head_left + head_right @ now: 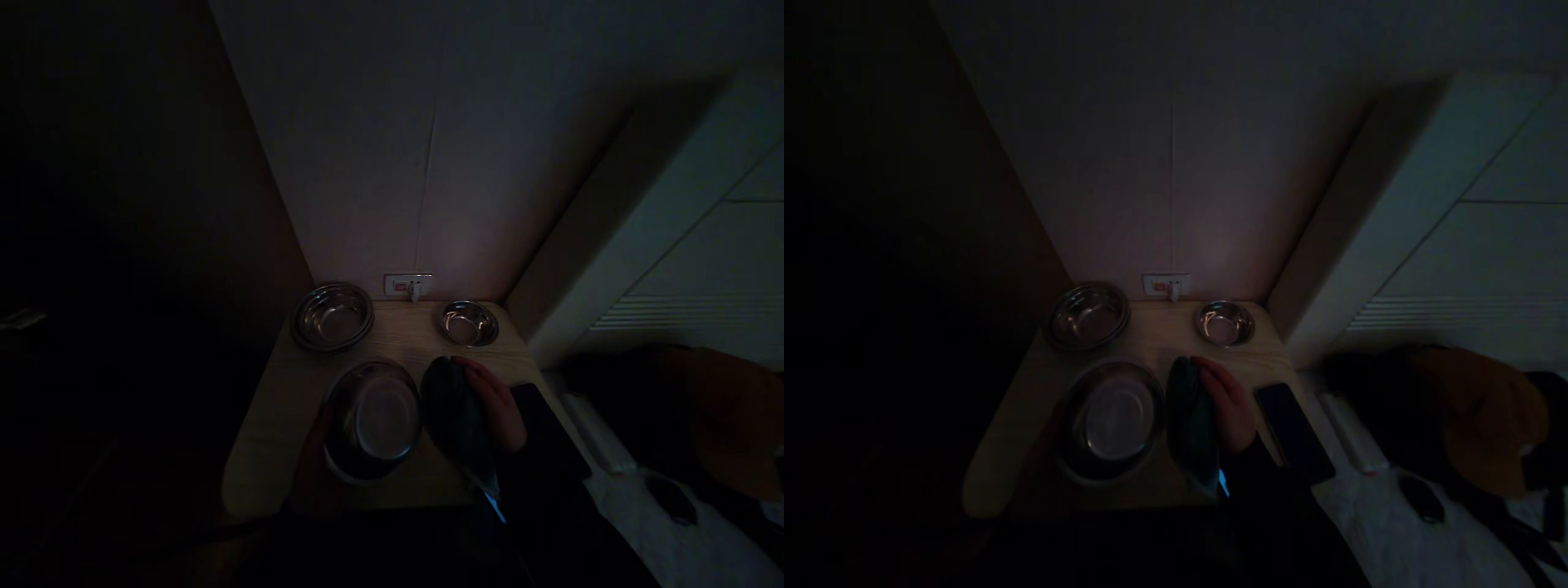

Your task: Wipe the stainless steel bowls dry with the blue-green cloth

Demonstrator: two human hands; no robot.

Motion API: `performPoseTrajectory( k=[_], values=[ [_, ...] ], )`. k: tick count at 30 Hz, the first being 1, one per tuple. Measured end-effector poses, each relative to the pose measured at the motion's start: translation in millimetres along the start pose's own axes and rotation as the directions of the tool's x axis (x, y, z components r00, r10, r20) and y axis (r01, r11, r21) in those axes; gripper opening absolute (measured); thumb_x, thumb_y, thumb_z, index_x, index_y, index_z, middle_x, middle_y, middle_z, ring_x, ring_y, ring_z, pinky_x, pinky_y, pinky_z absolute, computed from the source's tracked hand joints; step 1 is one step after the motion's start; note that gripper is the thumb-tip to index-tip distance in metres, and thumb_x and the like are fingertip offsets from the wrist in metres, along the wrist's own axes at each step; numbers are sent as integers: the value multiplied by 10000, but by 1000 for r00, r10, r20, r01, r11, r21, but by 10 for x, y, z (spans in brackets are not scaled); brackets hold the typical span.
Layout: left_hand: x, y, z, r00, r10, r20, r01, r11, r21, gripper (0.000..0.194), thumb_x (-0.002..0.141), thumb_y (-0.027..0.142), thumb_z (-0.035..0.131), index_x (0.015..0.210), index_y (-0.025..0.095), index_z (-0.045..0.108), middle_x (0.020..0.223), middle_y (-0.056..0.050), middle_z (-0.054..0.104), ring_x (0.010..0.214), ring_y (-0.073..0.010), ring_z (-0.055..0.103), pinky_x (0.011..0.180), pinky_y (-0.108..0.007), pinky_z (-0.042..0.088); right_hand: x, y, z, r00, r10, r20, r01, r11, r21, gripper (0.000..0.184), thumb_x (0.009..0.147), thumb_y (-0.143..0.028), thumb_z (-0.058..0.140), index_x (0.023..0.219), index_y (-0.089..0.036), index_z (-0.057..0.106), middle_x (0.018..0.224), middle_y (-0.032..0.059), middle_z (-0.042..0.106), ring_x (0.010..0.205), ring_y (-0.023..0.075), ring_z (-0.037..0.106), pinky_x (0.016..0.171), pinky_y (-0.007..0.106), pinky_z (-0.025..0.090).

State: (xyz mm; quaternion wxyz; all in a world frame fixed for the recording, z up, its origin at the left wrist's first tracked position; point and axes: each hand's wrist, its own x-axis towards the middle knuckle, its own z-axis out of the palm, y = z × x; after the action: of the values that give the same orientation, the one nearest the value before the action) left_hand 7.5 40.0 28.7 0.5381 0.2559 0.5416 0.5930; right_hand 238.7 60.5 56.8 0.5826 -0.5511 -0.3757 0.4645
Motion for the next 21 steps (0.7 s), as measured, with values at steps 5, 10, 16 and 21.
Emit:
performPoseTrajectory(
  k=[5, 10, 16, 21],
  values=[
    [6, -29, -6, 1000, 16, -19, -15, 1000, 12, 305, 627, 244, 725, 931, 272, 716, 1099, 6, 676, 1198, -248, 492, 1036, -337, 363, -61, -15, -18, 998, -48, -30, 42, 987, -153, 382, 712, -523, 633, 940, -220, 686, 962, 54, 711, 898, 233, 645, 791, 370, 509],
    [37, -48, 26, 999, -28, -32, 27, 999, -34, 261, 663, 270, 685, 920, 237, 715, 1082, -27, 683, 1192, -266, 497, 984, -367, 418, -147, 25, -3, 988, -151, 8, 146, 939, -311, 294, 774, -447, 590, 940, -221, 676, 946, 51, 713, 894, 226, 651, 800, 371, 517],
    [9, 12, 148, 995, -84, 54, 89, 992, -91, 353, 632, 237, 714, 982, 199, 696, 1145, -38, 656, 1210, -254, 478, 971, -311, 419, -300, 90, 130, 913, -362, 187, 407, 794, -452, 216, 847, -283, 526, 1024, -238, 642, 1040, 55, 681, 966, 206, 631, 850, 364, 512],
    [26, -33, 179, 986, -145, 88, 156, 979, -135, 286, 719, 352, 646, 927, 162, 698, 1016, -85, 700, 1060, -269, 589, 891, -363, 465, -387, 87, 266, 785, -498, 369, 619, 625, -475, 249, 863, -171, 515, 1080, -240, 615, 1032, 65, 668, 958, 194, 614, 823, 348, 517]
  ],
)
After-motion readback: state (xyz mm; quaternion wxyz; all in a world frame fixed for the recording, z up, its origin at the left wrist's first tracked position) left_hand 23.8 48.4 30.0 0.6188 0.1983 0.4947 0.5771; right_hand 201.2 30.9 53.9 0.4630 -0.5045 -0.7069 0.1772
